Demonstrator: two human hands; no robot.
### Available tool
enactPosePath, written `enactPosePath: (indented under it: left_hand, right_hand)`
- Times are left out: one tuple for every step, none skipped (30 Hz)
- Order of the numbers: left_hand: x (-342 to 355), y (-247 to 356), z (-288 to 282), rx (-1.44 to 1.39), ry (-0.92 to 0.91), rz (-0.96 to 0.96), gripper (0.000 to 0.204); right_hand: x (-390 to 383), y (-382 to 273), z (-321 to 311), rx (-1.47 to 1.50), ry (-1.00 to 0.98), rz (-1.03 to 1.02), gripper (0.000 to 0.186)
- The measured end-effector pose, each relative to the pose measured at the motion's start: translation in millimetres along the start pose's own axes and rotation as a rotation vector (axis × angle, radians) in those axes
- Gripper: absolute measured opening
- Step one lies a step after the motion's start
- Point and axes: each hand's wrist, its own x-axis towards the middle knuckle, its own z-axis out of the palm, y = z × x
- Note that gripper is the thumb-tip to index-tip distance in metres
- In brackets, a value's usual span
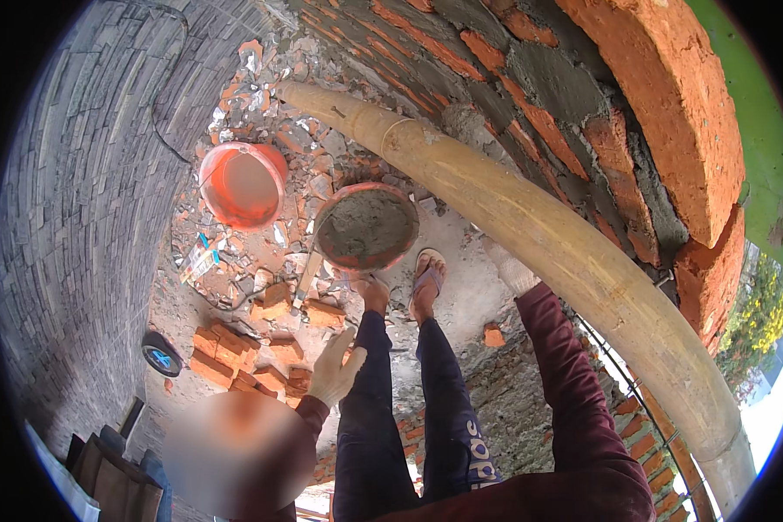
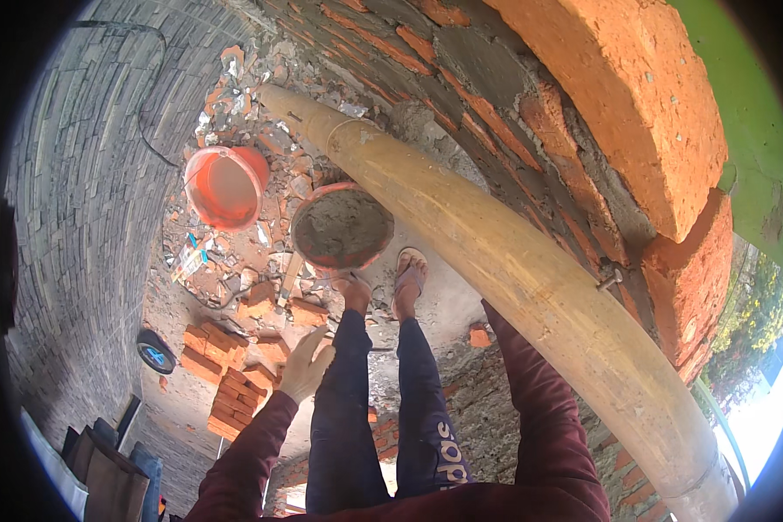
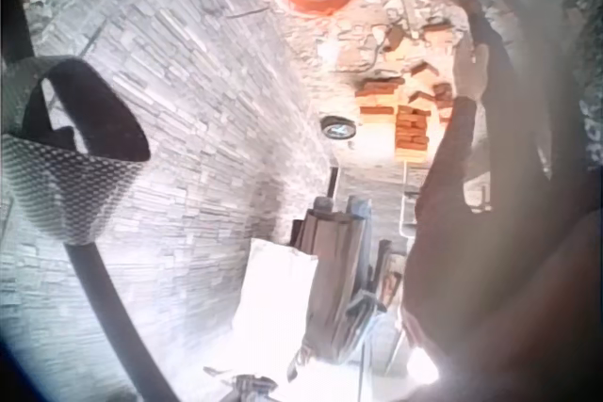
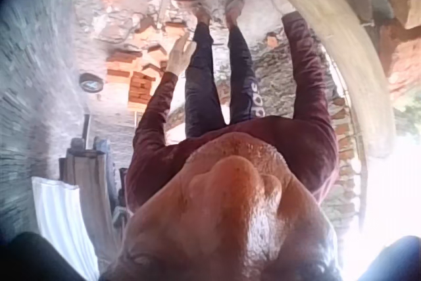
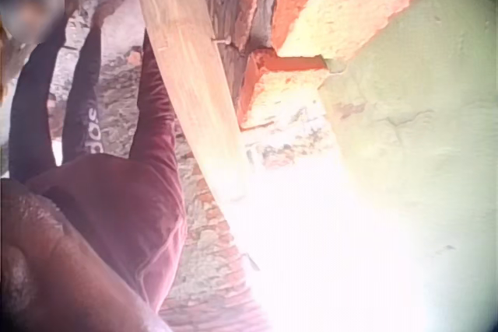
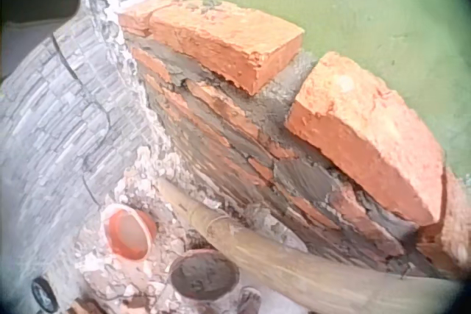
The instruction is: The person scoops mortar from a bucket with a trowel, applies it to a brick wall, and places bricks one by one. The person taps bricks into position and scrapes excess mortar from the joints.
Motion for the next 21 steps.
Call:
enactPosePath:
  left_hand:
    - [-22,4,5,0.049,-0.032,0.02,0.058]
    - [-39,7,10,0.085,-0.065,0.057,0.057]
    - [-56,12,14,0.108,-0.083,0.048,0.056]
    - [-68,16,17,0.134,-0.09,0.077,0.057]
    - [-79,19,21,0.155,-0.097,0.105,0.057]
    - [-87,17,27,0.189,-0.077,0.138,0.058]
    - [-91,19,33,0.218,-0.055,0.17,0.058]
    - [-93,20,37,0.289,-0.028,0.235,0.055]
    - [-93,20,39,0.34,-0.02,0.265,0.054]
    - [-92,22,40,0.39,-0.014,0.294,0.053]
    - [-91,24,40,0.441,-0.006,0.322,0.052]
    - [-88,21,42,0.425,0.038,0.325,0.049]
    - [-80,20,41,0.413,0.029,0.347,0.049]
    - [-83,21,42,0.4,0.049,0.326,0.049]
    - [-86,22,43,0.386,0.069,0.305,0.048]
    - [-82,21,41,0.382,0.058,0.314,0.047]
    - [-78,20,38,0.378,0.047,0.323,0.047]
    - [-80,20,40,0.369,0.049,0.311,0.046]
    - [-83,21,40,0.373,0.057,0.294,0.045]
    - [-81,21,39,0.38,0.053,0.293,0.044]
    - [-80,20,37,0.386,0.049,0.29,0.043]
  right_hand:
    - [4,-3,1,-0.031,0.013,-0.022,0.035]
    - [7,-4,3,-0.064,0.032,-0.033,0.036]
    - [10,-3,8,-0.089,0.049,-0.05,0.037]
    - [12,-2,11,-0.112,0.067,-0.056,0.038]
    - [13,-1,15,-0.132,0.082,-0.06,0.039]
    - [15,1,16,-0.138,0.091,-0.058,0.04]
    - [15,1,15,-0.128,0.089,-0.059,0.04]
    - [15,2,11,-0.095,0.079,-0.055,0.041]
    - [14,3,5,-0.055,0.066,-0.051,0.042]
    - [12,5,-3,0.024,0.037,-0.032,0.043]
    - [11,4,-13,0.098,0.01,-0.012,0.044]
    - [8,4,-25,0.195,-0.03,0.017,0.045]
    - [1,6,-43,0.284,-0.047,0.062,0.046]
    - [0,3,-50,0.396,-0.106,0.082,0.047]
    - [-3,0,-56,0.507,-0.163,0.098,0.048]
    - [-8,-1,-66,0.595,-0.178,0.126,0.048]
    - [-18,-4,-77,0.69,-0.193,0.162,0.049]
    - [-19,-8,-82,0.765,-0.222,0.169,0.05]
    - [-22,-13,-83,0.834,-0.237,0.176,0.051]
    - [-27,-18,-88,0.887,-0.232,0.184,0.052]
    - [-36,-26,-89,0.93,-0.213,0.197,0.053]
